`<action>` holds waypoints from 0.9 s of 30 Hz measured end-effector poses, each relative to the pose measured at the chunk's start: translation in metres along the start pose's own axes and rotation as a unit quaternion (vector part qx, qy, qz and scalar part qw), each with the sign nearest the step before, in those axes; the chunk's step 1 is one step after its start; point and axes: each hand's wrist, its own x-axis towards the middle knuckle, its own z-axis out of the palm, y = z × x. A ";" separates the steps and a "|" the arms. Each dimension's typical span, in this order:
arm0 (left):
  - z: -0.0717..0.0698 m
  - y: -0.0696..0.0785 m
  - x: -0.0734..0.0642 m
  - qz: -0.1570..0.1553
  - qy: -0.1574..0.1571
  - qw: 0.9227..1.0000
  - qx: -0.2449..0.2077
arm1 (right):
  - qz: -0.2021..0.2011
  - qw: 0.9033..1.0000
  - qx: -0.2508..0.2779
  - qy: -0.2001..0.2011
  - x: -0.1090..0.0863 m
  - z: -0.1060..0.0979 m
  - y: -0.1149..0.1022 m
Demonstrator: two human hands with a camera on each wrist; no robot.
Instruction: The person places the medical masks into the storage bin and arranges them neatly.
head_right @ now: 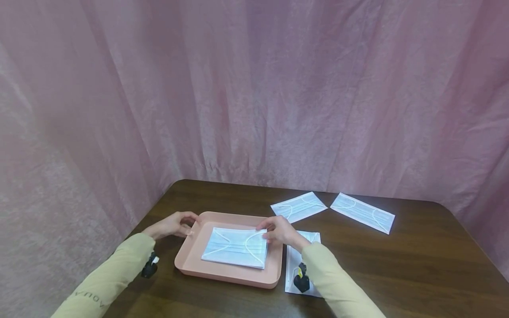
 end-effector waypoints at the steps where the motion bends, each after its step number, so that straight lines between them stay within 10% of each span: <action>1: 0.000 0.000 0.000 0.001 -0.001 1.000 0.001 | 0.001 1.000 -0.004 -0.001 0.001 0.000 0.000; 27: -0.001 -0.001 0.002 -0.009 0.003 1.000 -0.007 | 0.028 0.997 -0.066 0.006 0.003 0.000 0.000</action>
